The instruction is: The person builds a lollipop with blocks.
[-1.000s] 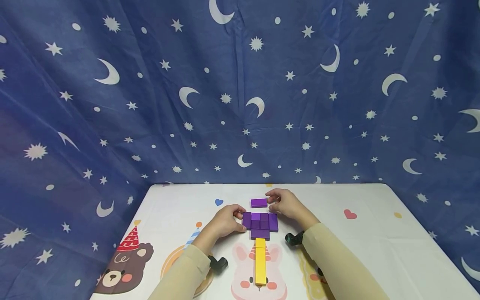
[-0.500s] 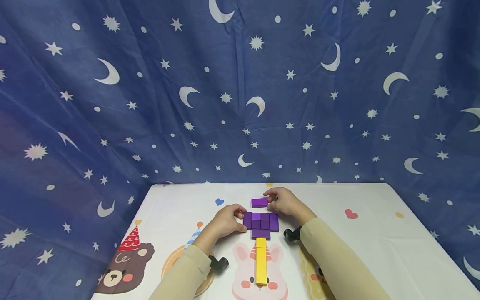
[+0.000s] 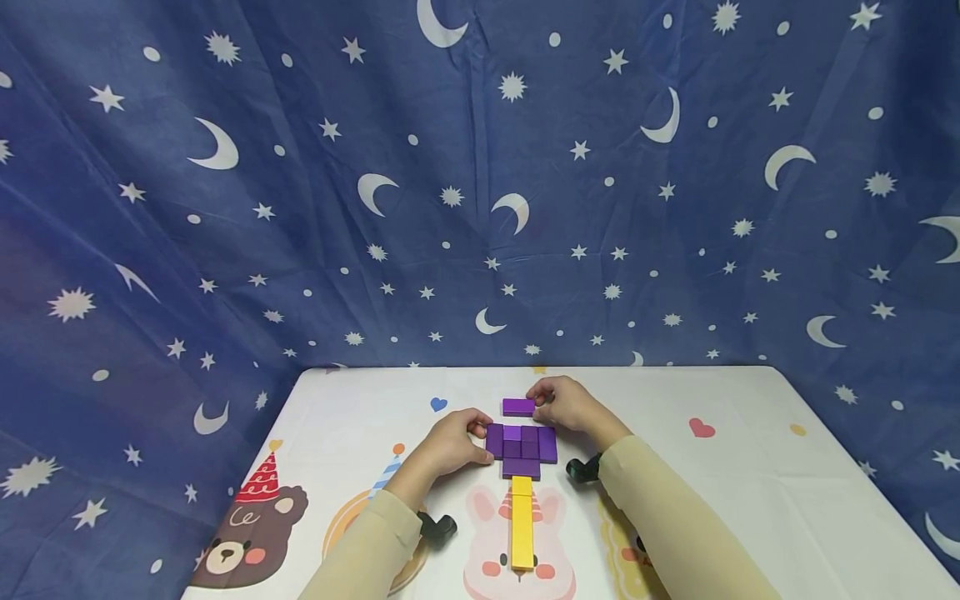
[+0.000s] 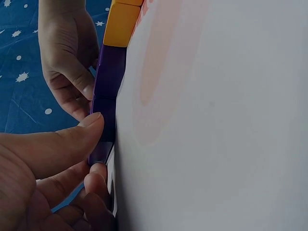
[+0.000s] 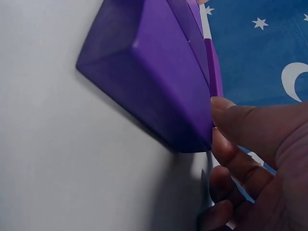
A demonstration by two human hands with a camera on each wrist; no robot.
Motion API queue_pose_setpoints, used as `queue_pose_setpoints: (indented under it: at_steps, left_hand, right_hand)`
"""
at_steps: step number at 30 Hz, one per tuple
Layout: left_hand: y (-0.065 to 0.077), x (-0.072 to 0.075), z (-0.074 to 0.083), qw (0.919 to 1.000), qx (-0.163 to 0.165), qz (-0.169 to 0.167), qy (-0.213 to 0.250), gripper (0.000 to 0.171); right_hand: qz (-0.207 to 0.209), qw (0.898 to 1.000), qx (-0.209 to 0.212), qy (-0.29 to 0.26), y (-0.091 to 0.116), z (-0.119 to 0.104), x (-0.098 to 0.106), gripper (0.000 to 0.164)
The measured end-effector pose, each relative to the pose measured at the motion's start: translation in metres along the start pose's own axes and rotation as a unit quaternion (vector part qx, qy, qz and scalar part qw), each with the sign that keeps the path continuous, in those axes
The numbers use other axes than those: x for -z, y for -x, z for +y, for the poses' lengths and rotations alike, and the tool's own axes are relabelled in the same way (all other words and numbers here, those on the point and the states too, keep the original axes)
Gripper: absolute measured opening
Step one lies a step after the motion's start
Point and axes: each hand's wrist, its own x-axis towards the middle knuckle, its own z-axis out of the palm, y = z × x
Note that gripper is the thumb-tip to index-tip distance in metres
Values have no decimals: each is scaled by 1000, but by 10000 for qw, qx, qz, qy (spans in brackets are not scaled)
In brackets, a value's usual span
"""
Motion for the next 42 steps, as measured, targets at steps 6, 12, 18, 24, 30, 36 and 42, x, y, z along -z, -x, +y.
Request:
queue_pose_setpoints:
  at_steps: [6, 12, 18, 24, 30, 36, 42]
  left_hand:
    - [0, 0, 0, 10000, 22, -1, -13, 56]
    - [1, 0, 0, 10000, -10, 14, -17, 57]
    - [2, 1, 2, 10000, 9, 18, -9, 57]
    - [2, 1, 2, 10000, 59, 17, -12, 57]
    - [2, 0, 2, 10000, 39, 30, 10, 56]
    - [2, 0, 1, 10000, 54, 48, -22, 57]
    - [3, -1, 2, 9999, 104, 63, -23, 57]
  right_hand:
    - [15, 9998, -22, 185, -1, -3, -2, 30]
    - [46, 9992, 5, 392, -1, -4, -3, 25]
    - [21, 9997, -59, 246, 1, -4, -3, 23]
    - [-7, 10000, -20, 54, 6, -3, -2, 23]
    - [-167, 9996, -88, -192, 7, -1, 0, 21]
    - [-344, 9988, -114, -332, 7, 0, 1, 20]
    - [-440, 9985, -70, -302, 5, 2, 0, 21]
